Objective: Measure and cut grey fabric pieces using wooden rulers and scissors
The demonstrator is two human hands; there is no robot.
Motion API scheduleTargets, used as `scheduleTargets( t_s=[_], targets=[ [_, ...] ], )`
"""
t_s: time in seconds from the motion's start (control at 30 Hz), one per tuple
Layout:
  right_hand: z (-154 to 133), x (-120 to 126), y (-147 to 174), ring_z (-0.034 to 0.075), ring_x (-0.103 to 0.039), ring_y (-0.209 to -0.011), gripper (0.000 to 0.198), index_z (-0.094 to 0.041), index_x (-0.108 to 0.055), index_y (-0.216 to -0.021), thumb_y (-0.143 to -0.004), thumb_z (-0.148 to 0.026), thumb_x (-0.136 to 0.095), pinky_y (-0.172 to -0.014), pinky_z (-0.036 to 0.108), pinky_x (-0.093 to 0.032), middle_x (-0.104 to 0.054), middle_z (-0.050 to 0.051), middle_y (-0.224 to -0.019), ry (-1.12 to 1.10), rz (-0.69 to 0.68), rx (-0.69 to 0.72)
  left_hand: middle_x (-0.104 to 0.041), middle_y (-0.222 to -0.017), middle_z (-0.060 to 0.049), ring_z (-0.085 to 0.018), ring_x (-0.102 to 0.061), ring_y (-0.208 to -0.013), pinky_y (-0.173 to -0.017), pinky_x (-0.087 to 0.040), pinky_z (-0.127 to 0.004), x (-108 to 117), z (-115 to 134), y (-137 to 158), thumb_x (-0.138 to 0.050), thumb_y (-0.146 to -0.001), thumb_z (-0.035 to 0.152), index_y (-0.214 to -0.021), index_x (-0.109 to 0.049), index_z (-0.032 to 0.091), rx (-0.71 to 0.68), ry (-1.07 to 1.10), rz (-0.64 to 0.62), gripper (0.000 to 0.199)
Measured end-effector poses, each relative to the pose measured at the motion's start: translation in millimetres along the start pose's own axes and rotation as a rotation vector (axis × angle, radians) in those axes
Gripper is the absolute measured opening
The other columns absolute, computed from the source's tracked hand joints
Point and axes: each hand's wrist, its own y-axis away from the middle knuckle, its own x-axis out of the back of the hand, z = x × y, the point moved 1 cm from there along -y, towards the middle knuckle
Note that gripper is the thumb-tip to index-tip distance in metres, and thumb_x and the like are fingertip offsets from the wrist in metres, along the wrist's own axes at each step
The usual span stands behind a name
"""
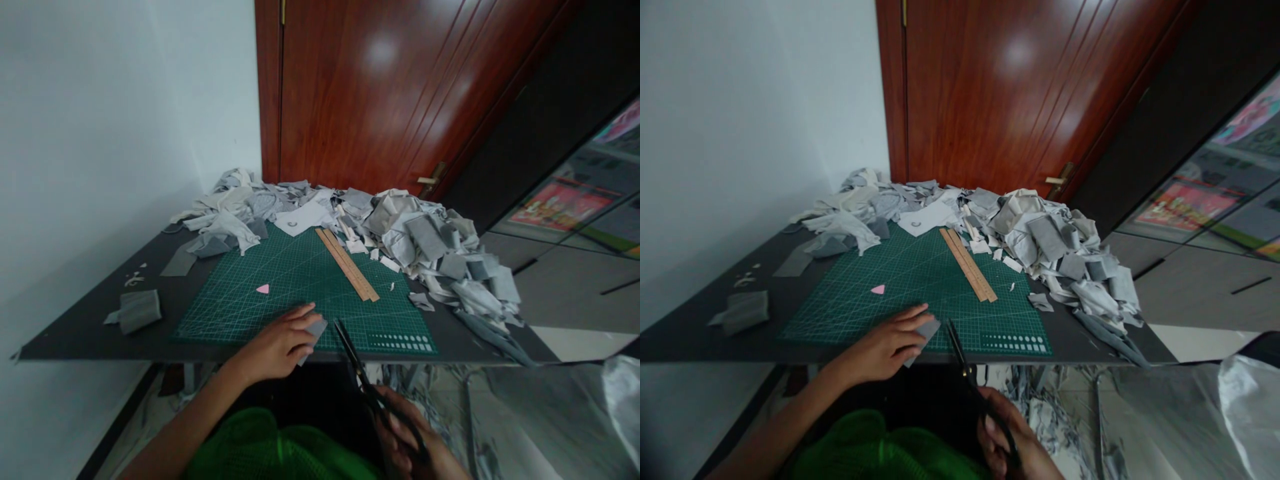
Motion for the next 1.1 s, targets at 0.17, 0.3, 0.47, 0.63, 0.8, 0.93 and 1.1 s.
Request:
scheduleTargets(
  t_s=[0.17,0.3,0.47,0.63,0.8,0.93,1.1],
  targets=[
    [2.2,2.3,4.4,0.004,-0.039,-0.044,0.072,-0.02,-0.064,-0.125,-0.07,-0.06,-0.087,-0.042,0.015,-0.028,-0.054,-0.006,-0.065,0.095,0.055,-0.002,-0.068,-0.131,-0.007,-0.025,-0.058,-0.129,-0.11,-0.049,-0.046,-7.3,-2.6,-7.0,-0.062,-0.097,0.025,-0.113,-0.072,0.023,0.154,-0.106,0.156,0.019],
    [2.9,3.8,8.1,0.003,-0.04,-0.044,0.075,-0.022,-0.062,-0.128,-0.07,-0.062,-0.086,-0.043,0.015,-0.027,-0.055,-0.007,-0.066,0.11,0.073,-0.025,-0.069,-0.132,-0.003,-0.026,-0.057,-0.131,-0.111,-0.047,-0.045,-11.2,-7.5,-9.5,-0.063,-0.096,0.021,-0.115,-0.072,0.024,0.091,-0.128,0.013,0.022],
    [5.7,0.3,16.1,0.004,-0.039,-0.045,0.077,-0.024,-0.061,-0.131,-0.069,-0.061,-0.088,-0.044,0.016,-0.028,-0.052,-0.008,-0.065,0.119,0.126,-0.013,-0.064,-0.142,0.004,-0.024,-0.046,-0.145,-0.117,-0.039,-0.044,-7.9,-18.4,-17.8,-0.054,-0.092,0.006,-0.119,-0.071,0.03,0.013,-0.099,-0.058,0.041],
    [9.2,-8.0,24.2,0.007,-0.043,-0.046,0.075,-0.023,-0.065,-0.128,-0.069,-0.061,-0.088,-0.046,0.019,-0.032,-0.055,-0.006,-0.065,0.155,0.209,0.063,-0.071,-0.126,0.007,-0.019,-0.05,-0.141,-0.12,-0.035,-0.041,-5.5,-23.5,-36.1,-0.05,-0.079,-0.008,-0.119,-0.068,0.034,-0.047,-0.02,-0.055,0.061],
    [14.1,-15.8,26.9,0.009,-0.046,-0.049,0.074,-0.023,-0.066,-0.131,-0.072,-0.061,-0.086,-0.048,0.022,-0.036,-0.061,-0.002,-0.07,0.248,0.249,0.111,-0.065,-0.139,0.003,-0.023,-0.045,-0.145,-0.123,-0.028,-0.046,-10.6,-25.3,-37.5,-0.052,-0.077,-0.005,-0.133,-0.062,0.032,-0.04,-0.053,-0.087,0.068],
    [14.1,-16.5,24.2,0.008,-0.044,-0.045,0.077,-0.021,-0.06,-0.14,-0.078,-0.063,-0.079,-0.045,0.021,-0.034,-0.055,-0.005,-0.061,0.351,0.236,0.116,-0.065,-0.137,0.004,-0.024,-0.044,-0.145,-0.123,-0.028,-0.045,-12.8,-25.4,-35.8,-0.052,-0.076,-0.005,-0.126,-0.065,0.032,-0.045,-0.075,-0.095,0.064],
    [-2.1,-16.5,19.8,0.007,-0.032,-0.042,0.081,-0.017,-0.053,-0.149,-0.086,-0.064,-0.07,-0.039,0.017,-0.026,-0.042,-0.009,-0.054,0.396,0.103,0.052,-0.065,-0.137,0.004,-0.023,-0.042,-0.146,-0.123,-0.026,-0.044,-13.4,-26.1,-36.3,-0.051,-0.075,-0.006,-0.132,-0.062,0.031,-0.045,-0.062,-0.111,0.069]
  ],
)
